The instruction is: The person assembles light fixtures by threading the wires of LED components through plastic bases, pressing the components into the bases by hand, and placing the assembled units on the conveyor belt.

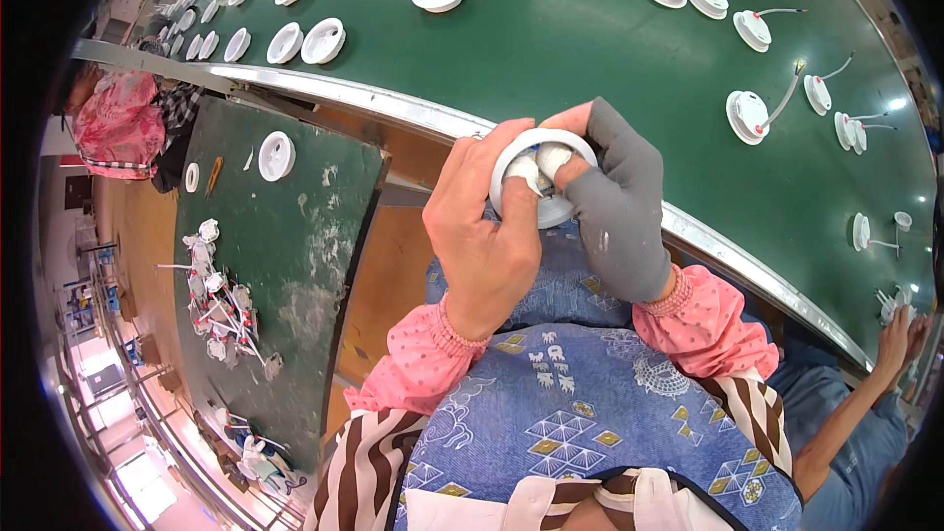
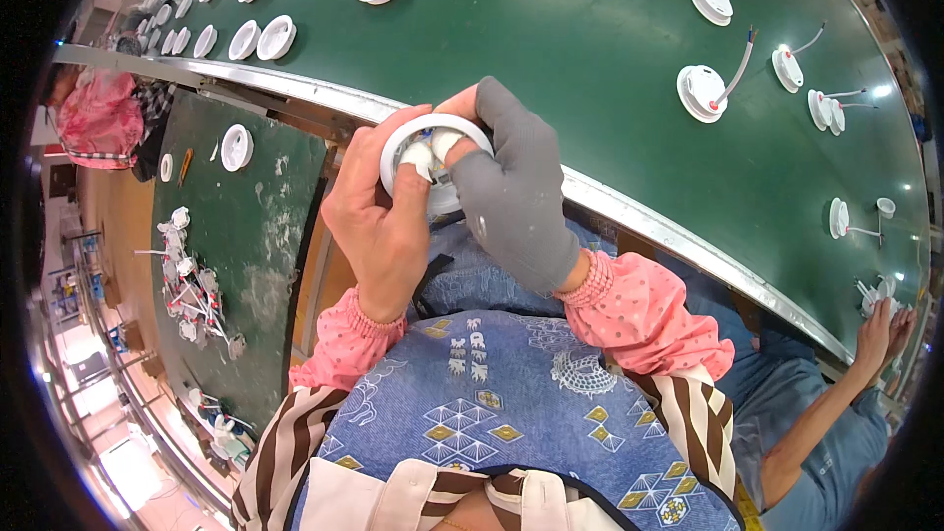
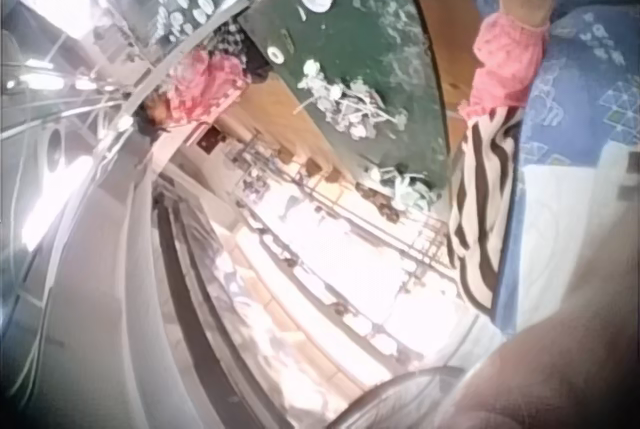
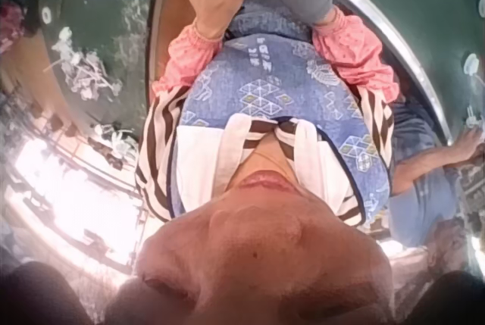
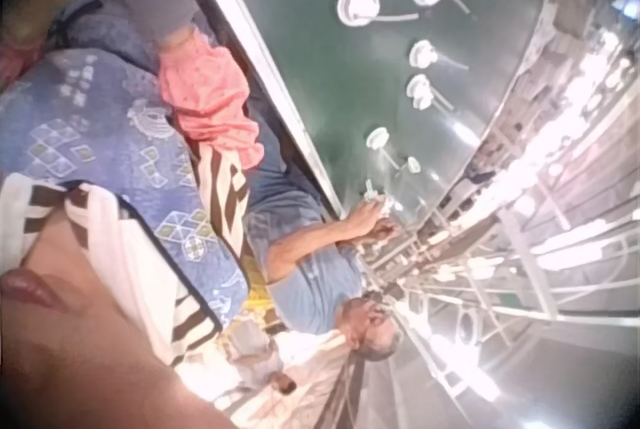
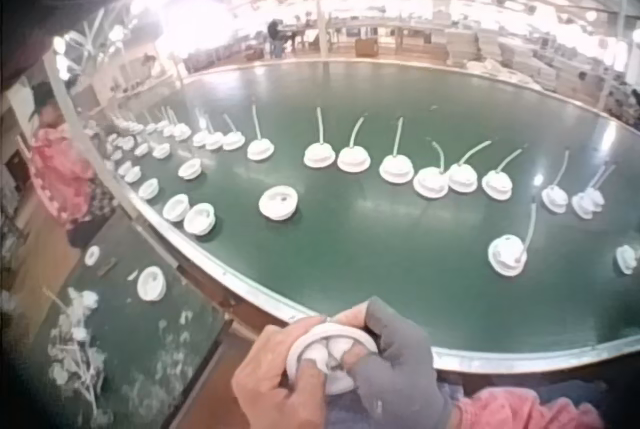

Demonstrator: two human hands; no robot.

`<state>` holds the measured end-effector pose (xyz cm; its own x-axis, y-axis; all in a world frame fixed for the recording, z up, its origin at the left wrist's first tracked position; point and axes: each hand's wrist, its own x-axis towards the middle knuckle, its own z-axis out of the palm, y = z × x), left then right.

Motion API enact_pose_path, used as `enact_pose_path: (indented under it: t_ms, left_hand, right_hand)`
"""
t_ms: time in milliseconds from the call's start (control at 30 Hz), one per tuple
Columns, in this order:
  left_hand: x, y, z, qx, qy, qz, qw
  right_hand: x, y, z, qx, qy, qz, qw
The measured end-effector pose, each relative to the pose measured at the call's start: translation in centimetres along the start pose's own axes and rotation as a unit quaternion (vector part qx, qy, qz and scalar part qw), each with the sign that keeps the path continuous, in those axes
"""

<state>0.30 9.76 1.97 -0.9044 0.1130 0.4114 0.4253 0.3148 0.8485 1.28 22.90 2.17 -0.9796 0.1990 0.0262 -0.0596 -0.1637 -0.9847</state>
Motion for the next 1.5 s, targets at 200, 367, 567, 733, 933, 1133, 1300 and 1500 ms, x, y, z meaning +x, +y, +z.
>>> enact_pose_path:
  t_ms: [200, 367, 567, 733, 933, 1133, 1300, 1500]
  left_hand:
    - [1.2, -0.8, -0.8, 0.006, -0.038, 0.008, 0.999]
    - [1.4, -0.9, -0.6, -0.109, -0.011, -0.07, 0.991]
    - [1.8, -1.5, -1.7, 0.012, -0.006, -0.013, 1.0]
    - [1.4, -1.3, 0.3, -0.02, 0.069, 0.044, 0.996]
    - [0.6, -0.5, 0.4, -0.08, 0.107, -0.026, 0.991]
    - [1.3, -1.7, -1.3, -0.075, 0.05, -0.017, 0.996]
    - [0.9, -2.3, -1.9, -0.08, 0.038, 0.018, 0.996]
    - [-0.3, -1.6, -1.7, -0.077, 0.07, 0.024, 0.994]
  right_hand:
    - [0.4, 0.5, 0.4, 0.024, 0.013, -0.011, 1.0]
    - [1.3, 0.5, 0.6, 0.01, 0.013, -0.01, 1.0]
    - [1.0, 0.6, 0.9, -0.081, -0.006, -0.033, 0.996]
    - [0.1, 0.6, 0.0, -0.131, -0.001, -0.104, 0.986]
    - [-0.9, 1.0, 1.3, -0.083, 0.003, -0.087, 0.993]
    - [0.3, 0.2, 1.8, -0.113, -0.029, -0.075, 0.99]
    - [0.0, -0.5, 1.3, -0.126, -0.074, -0.062, 0.987]
    - [-0.6, -0.9, 1.6, -0.097, -0.123, -0.066, 0.985]
